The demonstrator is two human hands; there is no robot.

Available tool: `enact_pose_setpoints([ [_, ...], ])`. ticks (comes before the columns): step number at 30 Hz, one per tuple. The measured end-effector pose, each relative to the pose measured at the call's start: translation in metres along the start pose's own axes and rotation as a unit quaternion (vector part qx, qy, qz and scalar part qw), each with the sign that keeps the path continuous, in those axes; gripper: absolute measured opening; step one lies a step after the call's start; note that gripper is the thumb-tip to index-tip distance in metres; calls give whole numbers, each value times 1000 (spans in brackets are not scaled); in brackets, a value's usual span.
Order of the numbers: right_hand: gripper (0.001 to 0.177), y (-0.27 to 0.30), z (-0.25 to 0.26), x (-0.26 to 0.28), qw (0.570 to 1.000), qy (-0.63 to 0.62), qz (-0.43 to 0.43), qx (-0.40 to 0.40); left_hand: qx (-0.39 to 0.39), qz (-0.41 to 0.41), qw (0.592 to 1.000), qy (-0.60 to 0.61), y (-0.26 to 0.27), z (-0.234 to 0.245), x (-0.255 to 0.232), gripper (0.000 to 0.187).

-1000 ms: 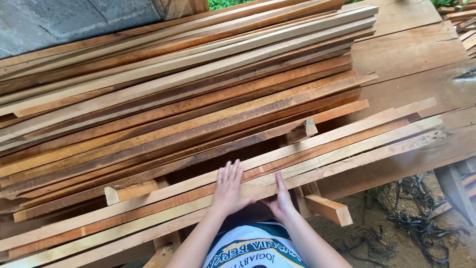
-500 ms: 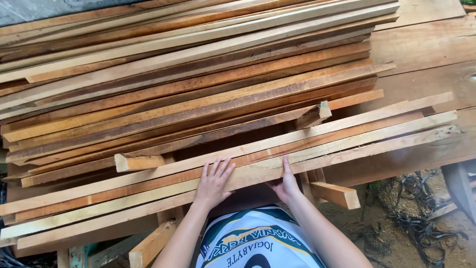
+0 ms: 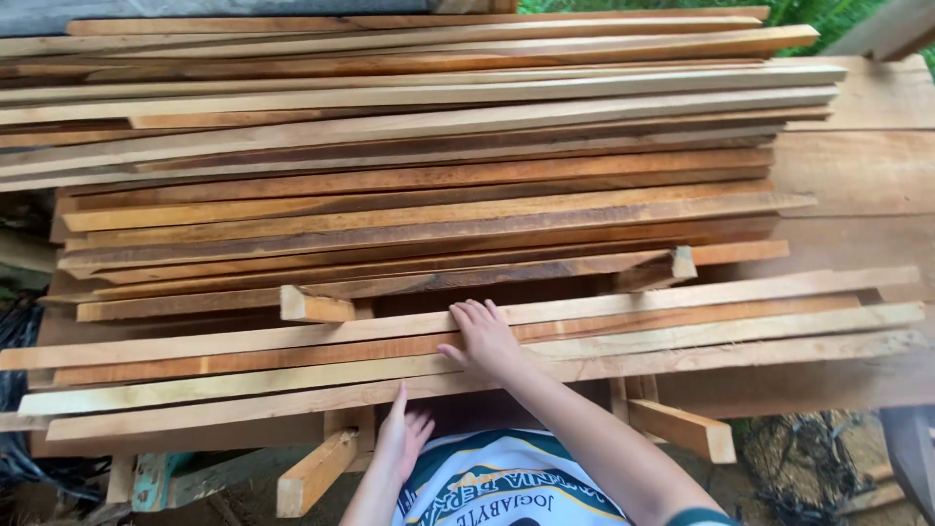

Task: The person sorts and organizes thin wooden planks on a workbench.

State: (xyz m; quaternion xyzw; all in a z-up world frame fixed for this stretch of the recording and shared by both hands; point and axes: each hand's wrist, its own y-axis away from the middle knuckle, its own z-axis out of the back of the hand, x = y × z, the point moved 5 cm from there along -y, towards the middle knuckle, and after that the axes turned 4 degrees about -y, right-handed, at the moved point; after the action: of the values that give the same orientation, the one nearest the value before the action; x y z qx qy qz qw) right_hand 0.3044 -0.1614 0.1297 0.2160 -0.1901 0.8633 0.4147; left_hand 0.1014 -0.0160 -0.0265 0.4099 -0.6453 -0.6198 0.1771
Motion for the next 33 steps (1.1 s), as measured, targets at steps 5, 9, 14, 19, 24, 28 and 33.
enact_pose_setpoints([
  [5,76,-56,-47,12,976,5,-25,214,64,-13,984,163,-2,-23,-20,78],
  [9,82,-66,-80,-4,931,0,-67,359,82,-31,972,217,10,-41,-23,68],
  [14,86,-76,-70,0,905,-12,-91,416,106,-53,954,274,37,-62,-35,62],
  [19,97,-82,-79,-5,880,-38,-140,453,116,-66,942,307,32,-61,-32,64],
  [24,127,-79,-103,-30,826,-66,-195,525,38,-82,968,235,5,-52,-5,75],
  [28,130,-78,-108,-35,808,-73,-213,545,27,-91,972,213,0,-49,-3,80],
  [33,128,-77,-112,-34,827,-79,-206,517,36,-100,972,211,-2,-46,-6,80],
])
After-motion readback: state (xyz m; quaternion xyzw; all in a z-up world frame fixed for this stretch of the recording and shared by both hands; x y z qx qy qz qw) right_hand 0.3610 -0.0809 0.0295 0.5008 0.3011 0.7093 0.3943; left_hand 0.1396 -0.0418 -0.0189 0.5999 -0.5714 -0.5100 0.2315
